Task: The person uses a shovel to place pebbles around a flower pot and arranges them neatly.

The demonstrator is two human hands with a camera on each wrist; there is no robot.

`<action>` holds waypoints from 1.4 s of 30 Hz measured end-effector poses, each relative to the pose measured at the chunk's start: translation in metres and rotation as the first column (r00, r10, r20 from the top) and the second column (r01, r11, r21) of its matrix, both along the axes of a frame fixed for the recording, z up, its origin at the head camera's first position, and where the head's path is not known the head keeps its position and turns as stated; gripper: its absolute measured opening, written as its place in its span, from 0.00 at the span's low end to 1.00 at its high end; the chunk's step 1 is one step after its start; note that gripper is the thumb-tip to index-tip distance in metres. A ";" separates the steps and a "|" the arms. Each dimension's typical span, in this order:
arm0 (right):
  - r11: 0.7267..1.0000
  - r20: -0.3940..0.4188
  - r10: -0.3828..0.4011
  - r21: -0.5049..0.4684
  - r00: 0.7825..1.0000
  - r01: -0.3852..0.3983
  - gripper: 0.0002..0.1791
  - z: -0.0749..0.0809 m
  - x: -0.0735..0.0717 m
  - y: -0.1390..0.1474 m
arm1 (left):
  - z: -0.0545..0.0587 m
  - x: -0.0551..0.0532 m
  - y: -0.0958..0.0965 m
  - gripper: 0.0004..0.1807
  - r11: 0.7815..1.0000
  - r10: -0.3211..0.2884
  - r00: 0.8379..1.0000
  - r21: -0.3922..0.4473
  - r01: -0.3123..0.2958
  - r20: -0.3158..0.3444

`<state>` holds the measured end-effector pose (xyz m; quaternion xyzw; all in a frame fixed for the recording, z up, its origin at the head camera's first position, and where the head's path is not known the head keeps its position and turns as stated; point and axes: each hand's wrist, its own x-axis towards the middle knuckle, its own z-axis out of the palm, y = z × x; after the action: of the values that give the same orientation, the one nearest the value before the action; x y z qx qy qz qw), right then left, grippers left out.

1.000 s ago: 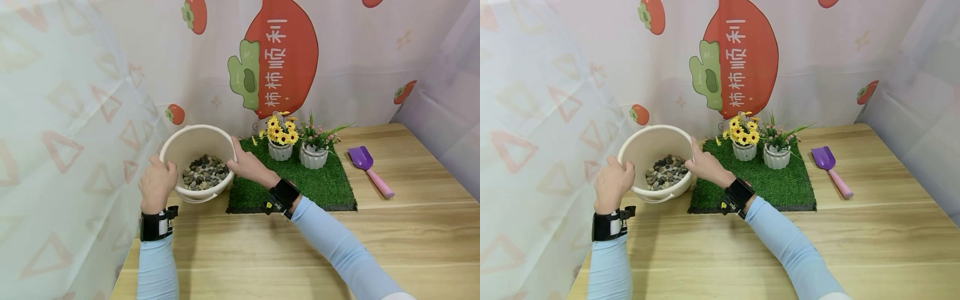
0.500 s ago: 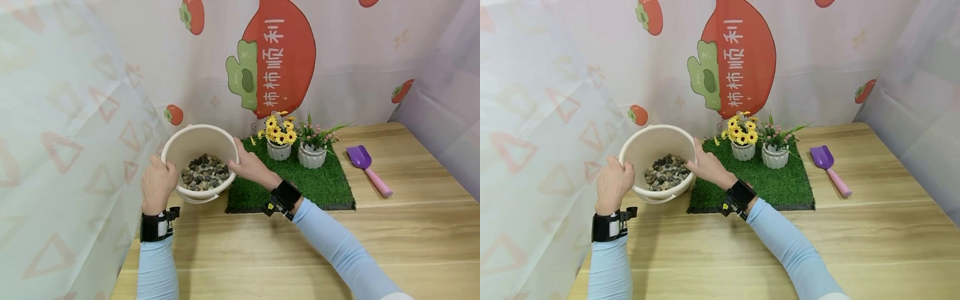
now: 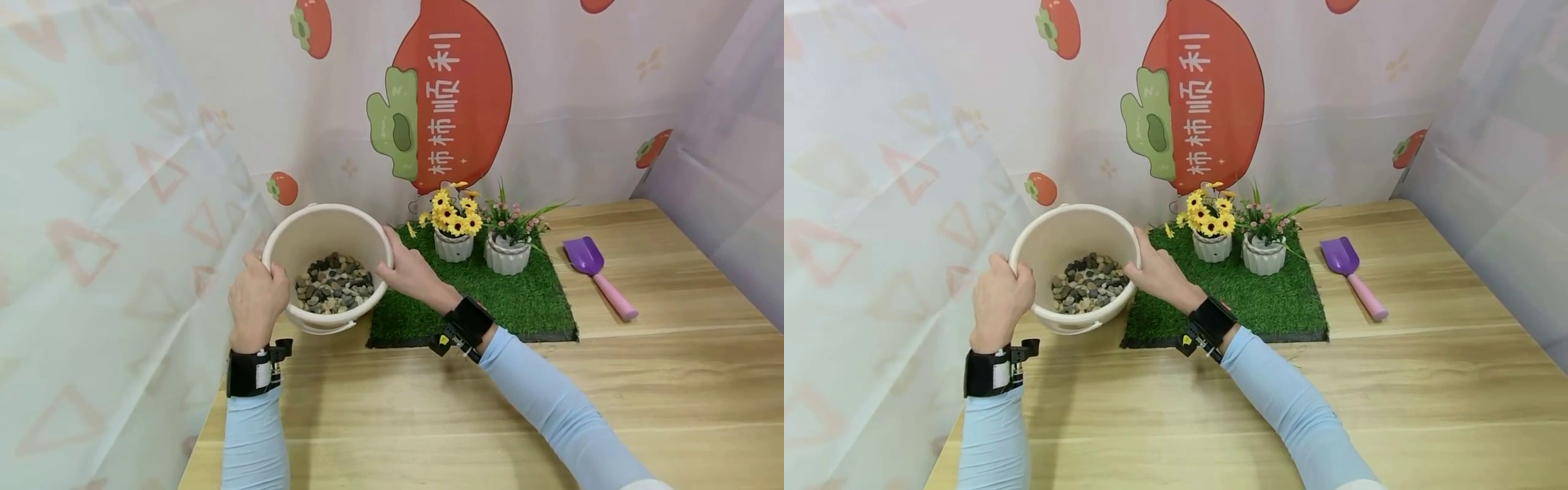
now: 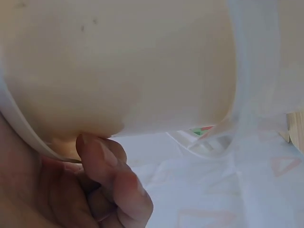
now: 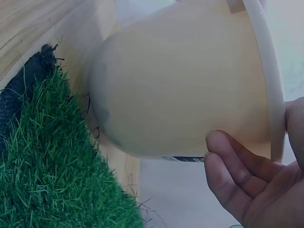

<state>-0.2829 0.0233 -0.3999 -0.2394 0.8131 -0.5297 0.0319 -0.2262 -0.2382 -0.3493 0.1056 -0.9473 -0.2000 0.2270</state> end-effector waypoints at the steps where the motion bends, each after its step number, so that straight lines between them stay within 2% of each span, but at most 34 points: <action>1: 1.000 -0.003 -0.005 -0.003 1.000 0.005 0.40 0.001 0.001 0.001 | 0.001 0.001 0.001 0.21 1.000 -0.002 1.000 0.003 0.002 -0.003; 9: 0.999 -0.003 -0.020 -0.029 1.000 0.020 0.38 0.005 0.008 0.007 | 0.011 0.003 0.004 0.22 1.000 0.011 1.000 0.024 -0.011 0.027; 21: 0.998 -0.038 -0.054 -0.030 0.998 0.053 0.35 0.017 0.021 0.020 | 0.022 0.008 0.009 0.20 0.998 -0.039 0.996 0.048 0.035 0.080; 26: 0.998 -0.039 -0.066 -0.016 0.997 0.065 0.36 0.019 0.025 0.026 | 0.022 0.008 0.008 0.19 0.997 -0.075 0.991 0.029 0.072 0.107; 34: 0.997 0.017 -0.071 0.009 0.997 0.070 0.37 0.020 0.029 0.037 | 0.021 0.008 0.008 0.20 0.995 -0.101 0.973 0.009 0.101 0.205; 42: 0.997 0.034 -0.063 0.035 0.997 0.062 0.37 0.031 0.034 0.049 | 0.021 0.008 0.014 0.21 0.986 -0.153 0.962 -0.027 0.163 0.226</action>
<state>-0.2484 0.0719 -0.3685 -0.2038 0.8284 -0.5206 0.0338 -0.2177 -0.2238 -0.3285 0.0465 -0.9764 -0.1830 0.1046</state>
